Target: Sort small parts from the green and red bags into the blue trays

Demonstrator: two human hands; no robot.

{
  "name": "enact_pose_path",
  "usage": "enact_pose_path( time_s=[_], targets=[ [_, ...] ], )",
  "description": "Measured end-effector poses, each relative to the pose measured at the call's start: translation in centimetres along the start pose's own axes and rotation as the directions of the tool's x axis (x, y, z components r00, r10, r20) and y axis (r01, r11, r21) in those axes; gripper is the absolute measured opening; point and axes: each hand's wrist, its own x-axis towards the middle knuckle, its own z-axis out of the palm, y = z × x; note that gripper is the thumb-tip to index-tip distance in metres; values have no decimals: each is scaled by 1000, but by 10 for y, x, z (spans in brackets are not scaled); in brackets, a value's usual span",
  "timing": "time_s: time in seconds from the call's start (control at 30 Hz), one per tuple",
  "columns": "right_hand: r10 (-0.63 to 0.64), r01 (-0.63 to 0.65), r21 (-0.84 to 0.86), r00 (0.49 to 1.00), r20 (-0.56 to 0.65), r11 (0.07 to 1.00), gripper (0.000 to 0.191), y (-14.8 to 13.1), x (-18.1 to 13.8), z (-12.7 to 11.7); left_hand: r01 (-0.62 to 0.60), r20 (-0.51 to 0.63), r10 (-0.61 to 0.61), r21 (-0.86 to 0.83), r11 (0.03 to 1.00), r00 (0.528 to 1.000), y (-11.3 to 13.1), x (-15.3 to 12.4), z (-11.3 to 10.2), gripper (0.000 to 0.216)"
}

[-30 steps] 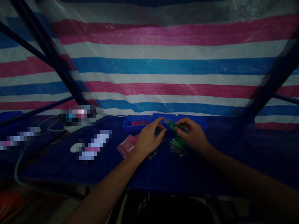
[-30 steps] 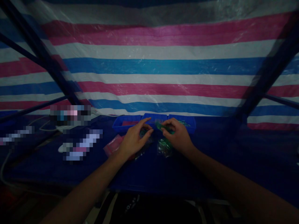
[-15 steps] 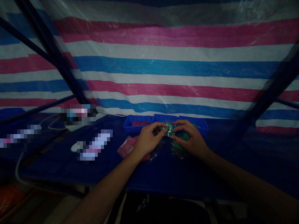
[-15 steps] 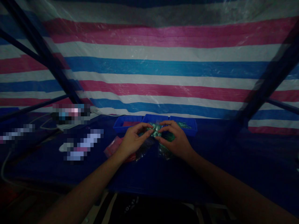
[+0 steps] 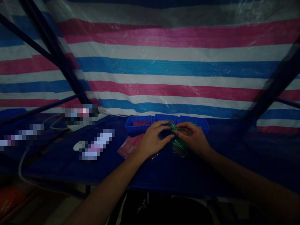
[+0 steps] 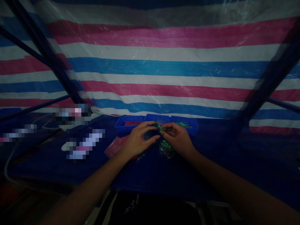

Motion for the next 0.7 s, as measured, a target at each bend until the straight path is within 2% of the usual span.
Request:
enact_pose_path(
  time_s=[0.1, 0.2, 0.33, 0.43, 0.5, 0.57, 0.7],
  targets=[
    [0, -3, 33, 997, 80, 999, 28, -10, -5, 2, -41, 52, 42, -6, 999, 998, 2, 1, -1, 40],
    [-25, 21, 27, 989, 143, 999, 26, -16, -8, 5, -61, 64, 63, -31, 998, 996, 4, 2, -2, 31],
    [-89, 93, -49, 993, 78, 994, 23, -14, -6, 5, -27, 78, 29, -26, 999, 997, 5, 4, -5, 21],
    [-134, 134, -125, 991, 8, 983, 31, -7, -4, 2, 6, 106, -2, -35, 999, 994, 8, 4, -7, 20],
    [-163, 162, -181, 987, 5, 970, 35, -3, -3, 0, 44, 123, -35, -66, 997, 992, 10, 3, -7, 20],
    [-145, 148, -189, 989, 29, 971, 33, 1, -2, -1, 111, 129, -96, -119, 987, 987, 9, 1, -7, 22],
    [-35, 40, -50, 995, 98, 998, 28, 5, -3, 2, 212, 113, -190, -230, 950, 975, 5, -1, -5, 37]
  ],
)
